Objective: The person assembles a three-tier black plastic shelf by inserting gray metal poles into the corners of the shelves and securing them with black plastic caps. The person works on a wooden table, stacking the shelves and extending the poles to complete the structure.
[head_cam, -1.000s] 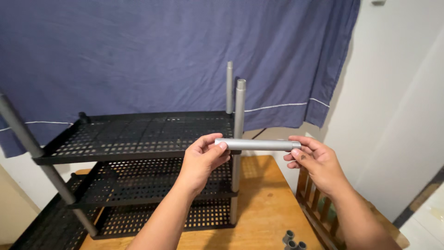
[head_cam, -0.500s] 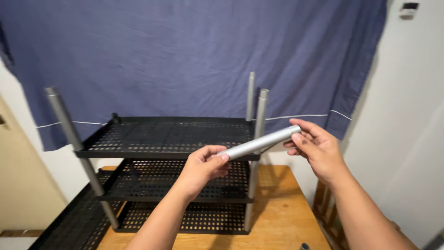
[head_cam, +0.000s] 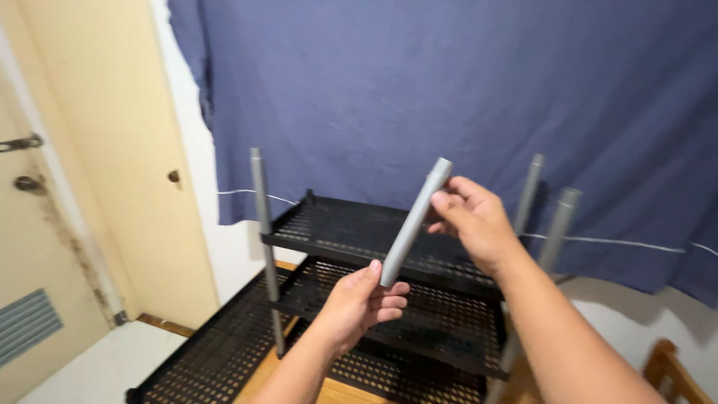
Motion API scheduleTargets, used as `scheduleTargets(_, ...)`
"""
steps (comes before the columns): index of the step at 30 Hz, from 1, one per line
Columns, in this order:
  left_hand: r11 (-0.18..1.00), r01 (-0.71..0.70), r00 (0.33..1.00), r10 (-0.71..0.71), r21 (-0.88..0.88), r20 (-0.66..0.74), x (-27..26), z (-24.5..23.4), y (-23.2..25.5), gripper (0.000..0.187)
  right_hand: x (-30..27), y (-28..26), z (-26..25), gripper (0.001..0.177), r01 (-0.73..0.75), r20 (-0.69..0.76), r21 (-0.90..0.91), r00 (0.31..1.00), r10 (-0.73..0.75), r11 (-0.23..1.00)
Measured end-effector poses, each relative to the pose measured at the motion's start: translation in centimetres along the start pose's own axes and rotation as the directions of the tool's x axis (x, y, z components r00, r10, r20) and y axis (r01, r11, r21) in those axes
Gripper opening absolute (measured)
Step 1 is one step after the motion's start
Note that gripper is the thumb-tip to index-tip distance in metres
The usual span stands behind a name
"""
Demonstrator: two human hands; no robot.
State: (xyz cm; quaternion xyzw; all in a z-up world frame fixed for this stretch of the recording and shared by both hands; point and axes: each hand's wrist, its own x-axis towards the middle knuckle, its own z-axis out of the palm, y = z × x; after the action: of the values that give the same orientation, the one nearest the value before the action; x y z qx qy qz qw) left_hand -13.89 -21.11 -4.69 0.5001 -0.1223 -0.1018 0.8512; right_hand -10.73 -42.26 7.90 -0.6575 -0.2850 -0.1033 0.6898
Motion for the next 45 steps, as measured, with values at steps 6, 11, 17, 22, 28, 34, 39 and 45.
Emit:
scheduleTargets(6,0.993,-0.051,0.997,0.056,0.109,-0.045,-0.3,-4.4,3.3,0.049,3.4,1.3,7.3,0.042,-0.008,0.115,-0.020,0.993,0.010,1.000)
scheduleTargets(11,0.841,-0.265,0.924,0.361,0.472,-0.124,0.3,-7.9,7.1,0.042,6.4,2.4,11.5,0.044,0.006,0.093,-0.074,0.996,0.001,0.997)
scheduleTargets(17,0.712,-0.377,0.873,0.487,0.593,-0.030,1.7,-10.6,11.2,0.045,9.2,4.4,15.1,0.044,0.000,0.064,-0.070,0.998,0.004,0.998)
scheduleTargets(22,0.664,-0.359,0.862,0.506,0.656,-0.040,3.6,-12.4,12.3,0.041,11.4,6.2,16.4,0.044,-0.031,0.053,-0.073,0.998,0.034,0.997)
scheduleTargets(28,0.653,-0.359,0.877,0.480,0.667,0.001,7.2,-14.3,12.4,0.040,15.0,8.8,15.8,0.044,-0.038,0.134,-0.091,0.990,0.050,0.995)
scheduleTargets(34,0.537,-0.347,0.846,0.534,0.769,0.009,9.8,-14.5,13.5,0.046,19.1,11.0,14.7,0.043,-0.056,0.193,-0.093,0.978,0.073,0.994)
scheduleTargets(39,0.221,-0.388,0.622,0.779,0.895,0.077,9.4,-13.9,16.4,0.045,22.5,12.5,14.4,0.040,-0.020,0.147,-0.109,0.988,0.036,0.994)
scheduleTargets(45,0.264,-0.541,0.441,0.897,0.799,0.003,10.6,-17.5,23.0,0.023,26.0,15.0,14.8,0.039,-0.053,0.070,-0.141,0.996,0.063,0.989)
